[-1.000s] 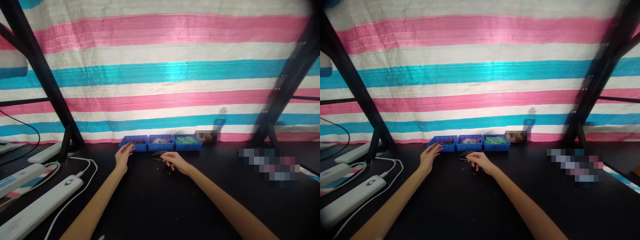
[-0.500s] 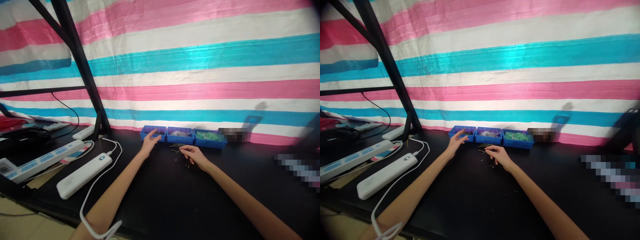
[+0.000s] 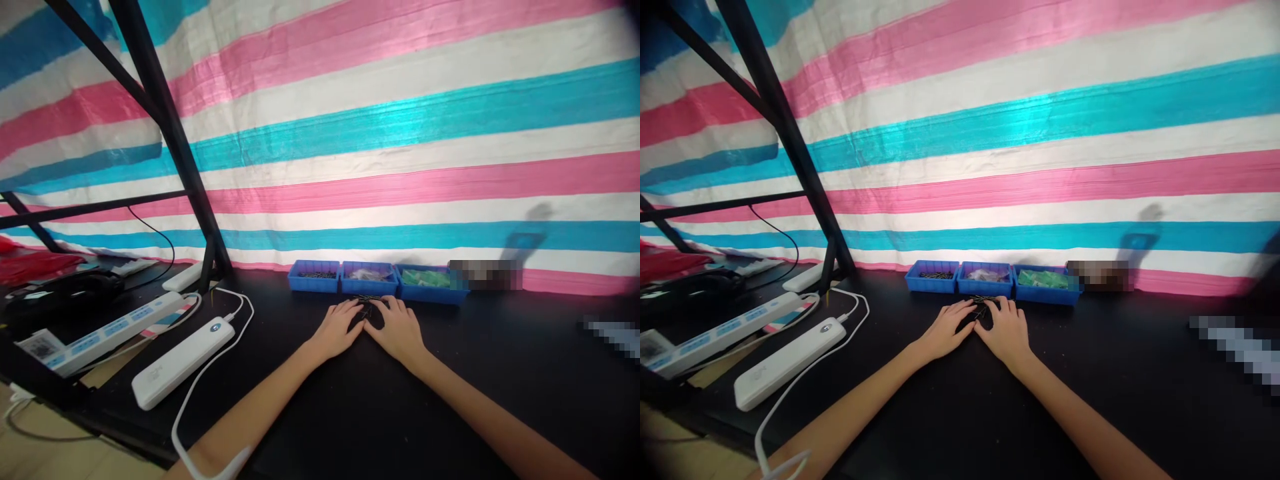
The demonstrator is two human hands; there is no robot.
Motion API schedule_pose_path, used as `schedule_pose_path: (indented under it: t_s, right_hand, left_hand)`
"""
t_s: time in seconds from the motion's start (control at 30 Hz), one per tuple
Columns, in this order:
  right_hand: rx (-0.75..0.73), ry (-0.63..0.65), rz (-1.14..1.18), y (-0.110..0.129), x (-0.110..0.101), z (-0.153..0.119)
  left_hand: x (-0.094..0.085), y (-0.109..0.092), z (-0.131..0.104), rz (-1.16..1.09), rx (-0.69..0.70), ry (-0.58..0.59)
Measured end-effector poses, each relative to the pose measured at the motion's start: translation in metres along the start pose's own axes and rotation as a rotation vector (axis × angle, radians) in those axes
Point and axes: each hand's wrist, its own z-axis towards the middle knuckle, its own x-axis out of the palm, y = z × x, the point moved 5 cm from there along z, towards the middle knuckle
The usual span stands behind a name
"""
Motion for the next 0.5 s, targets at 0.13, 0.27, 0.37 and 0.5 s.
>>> schedule_pose_path:
  t_s: [0.13,0.27,0.37,0.5]
  right_hand:
    - [0.012,0.055,0.023,-0.0028,0.0070,0.0006]
    - [0.006,0.099,0.108,-0.0002,0.0043,0.0027]
    - [0.005,0.131,0.179,0.0015,0.0013,0.0044]
    - [0.007,0.163,0.243,-0.0005,0.0016,0.0057]
  left_hand:
    - [0.0046,0.0039,0.0008,0.024,-0.014,0.042]
    - [0.0036,0.0066,0.0010,0.060,-0.017,-0.018]
    - [0.0038,0.0096,0.0019,0.068,-0.027,-0.049]
    - [0.0055,0.0092,0.0050,0.044,0.002,-0.022]
